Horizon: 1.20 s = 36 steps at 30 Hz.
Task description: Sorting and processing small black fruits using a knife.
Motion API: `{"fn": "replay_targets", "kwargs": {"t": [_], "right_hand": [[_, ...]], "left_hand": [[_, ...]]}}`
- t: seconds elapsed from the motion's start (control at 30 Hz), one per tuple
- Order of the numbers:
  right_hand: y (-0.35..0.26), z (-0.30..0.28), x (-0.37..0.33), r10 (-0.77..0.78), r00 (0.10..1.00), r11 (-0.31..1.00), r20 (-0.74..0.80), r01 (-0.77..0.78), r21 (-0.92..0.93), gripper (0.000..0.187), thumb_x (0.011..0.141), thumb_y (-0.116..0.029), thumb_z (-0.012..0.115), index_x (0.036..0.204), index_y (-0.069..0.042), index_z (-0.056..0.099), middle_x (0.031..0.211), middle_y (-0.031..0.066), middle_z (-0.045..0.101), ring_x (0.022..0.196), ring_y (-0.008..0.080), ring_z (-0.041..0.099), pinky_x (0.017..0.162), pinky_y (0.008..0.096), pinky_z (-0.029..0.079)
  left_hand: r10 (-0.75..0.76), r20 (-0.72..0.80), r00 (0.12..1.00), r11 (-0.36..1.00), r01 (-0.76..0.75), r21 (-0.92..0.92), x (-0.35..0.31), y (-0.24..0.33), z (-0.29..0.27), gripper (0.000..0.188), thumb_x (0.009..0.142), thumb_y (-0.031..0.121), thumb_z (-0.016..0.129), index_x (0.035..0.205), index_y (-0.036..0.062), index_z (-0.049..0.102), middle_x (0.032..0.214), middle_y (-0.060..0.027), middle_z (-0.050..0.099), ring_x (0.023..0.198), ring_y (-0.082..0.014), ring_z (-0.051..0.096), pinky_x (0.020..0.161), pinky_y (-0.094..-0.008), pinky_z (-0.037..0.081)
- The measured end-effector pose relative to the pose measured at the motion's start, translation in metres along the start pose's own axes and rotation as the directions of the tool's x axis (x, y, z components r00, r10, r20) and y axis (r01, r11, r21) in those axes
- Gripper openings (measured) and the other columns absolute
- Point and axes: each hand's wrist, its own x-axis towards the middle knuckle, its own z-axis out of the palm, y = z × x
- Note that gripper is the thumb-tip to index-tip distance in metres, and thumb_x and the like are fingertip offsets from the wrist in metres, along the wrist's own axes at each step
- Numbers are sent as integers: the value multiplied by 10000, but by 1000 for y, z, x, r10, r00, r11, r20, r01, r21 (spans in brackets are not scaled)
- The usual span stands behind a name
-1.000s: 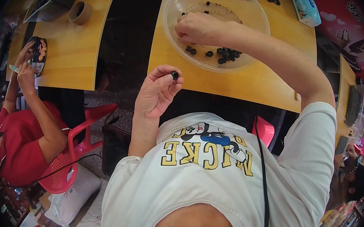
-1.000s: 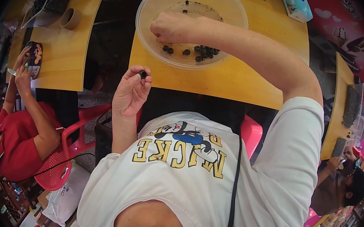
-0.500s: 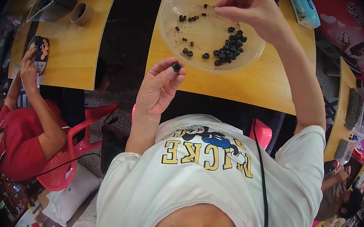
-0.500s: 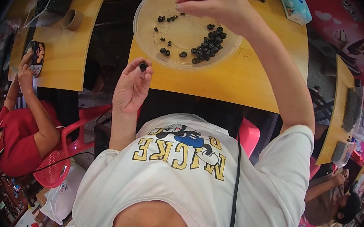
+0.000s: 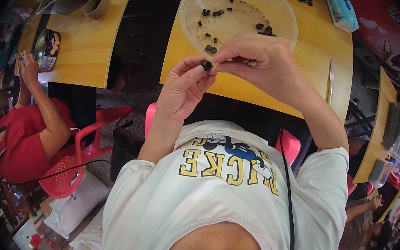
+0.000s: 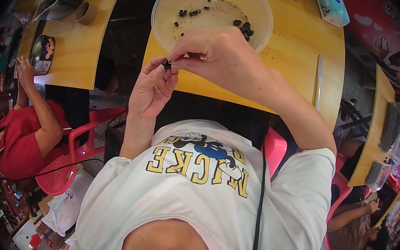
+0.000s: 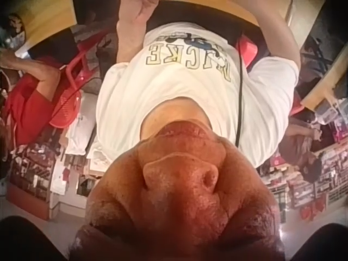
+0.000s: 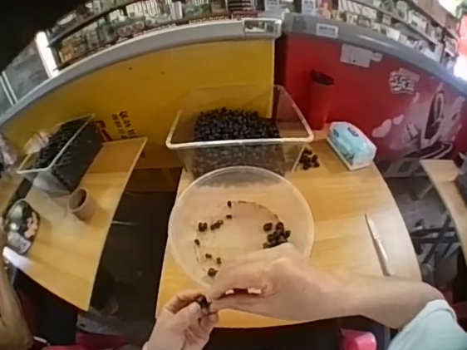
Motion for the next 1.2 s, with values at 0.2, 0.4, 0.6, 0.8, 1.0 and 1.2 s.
{"fn": "replay_targets", "kwargs": {"t": [0.2, 0.4, 0.6, 0.8, 1.0, 1.2], "right_hand": [[5, 14, -1, -166, 986, 968, -2, 163, -192, 117, 734, -45, 679, 840, -13, 641, 818, 89, 630, 710, 215, 621, 592, 284, 504], [7, 20, 0, -208, 978, 946, 21, 206, -251, 132, 736, -49, 675, 861, -19, 644, 808, 91, 616, 709, 227, 614, 594, 298, 506], [10, 8, 9, 8, 1000, 987, -19, -11, -157, 163, 767, -74, 663, 923, -30, 653, 789, 78, 616, 686, 159, 597, 591, 256, 482], [54, -49, 64, 110, 993, 847, 51, -67, -528, 173, 789, -118, 610, 916, -9, 656, 760, 106, 632, 709, 209, 586, 634, 288, 462], [101, -36, 73, -176, 950, 575, 256, 311, -757, 160, 776, -87, 543, 805, 27, 651, 797, 206, 633, 778, 334, 610, 685, 388, 478], [98, -22, 104, 425, 836, 591, 348, 35, -806, 181, 794, -85, 512, 771, 38, 642, 791, 217, 630, 745, 335, 621, 629, 389, 484]], "left_hand": [[2, -24, 1000, 1000, -2, -4, -3, -1, -3, 183, 843, -32, 551, 1021, -8, 585, 961, -135, 632, 884, -215, 641, 794, -301, 551], [-16, -21, 1000, 1000, 16, -11, -4, -1, -7, 183, 840, -32, 554, 1020, -14, 584, 971, -136, 627, 882, -202, 637, 799, -303, 550], [-45, -30, 999, 998, 43, -51, -4, -2, -14, 179, 845, -28, 552, 1020, -9, 585, 974, -136, 626, 892, -204, 635, 787, -296, 554], [-84, -20, 996, 971, 78, -227, -4, -3, -21, 179, 848, -27, 546, 1022, 1, 579, 997, -149, 618, 900, -226, 635, 784, -296, 558], [-100, 10, 995, 939, 98, -331, -5, -3, -23, 196, 848, -38, 538, 1036, 6, 572, 984, -154, 617, 903, -230, 634, 785, -296, 559], [-64, -7, 998, 959, 60, -275, -7, 0, -26, 177, 847, -38, 540, 1013, 6, 585, 980, -150, 618, 901, -219, 635, 781, -279, 559]]}}
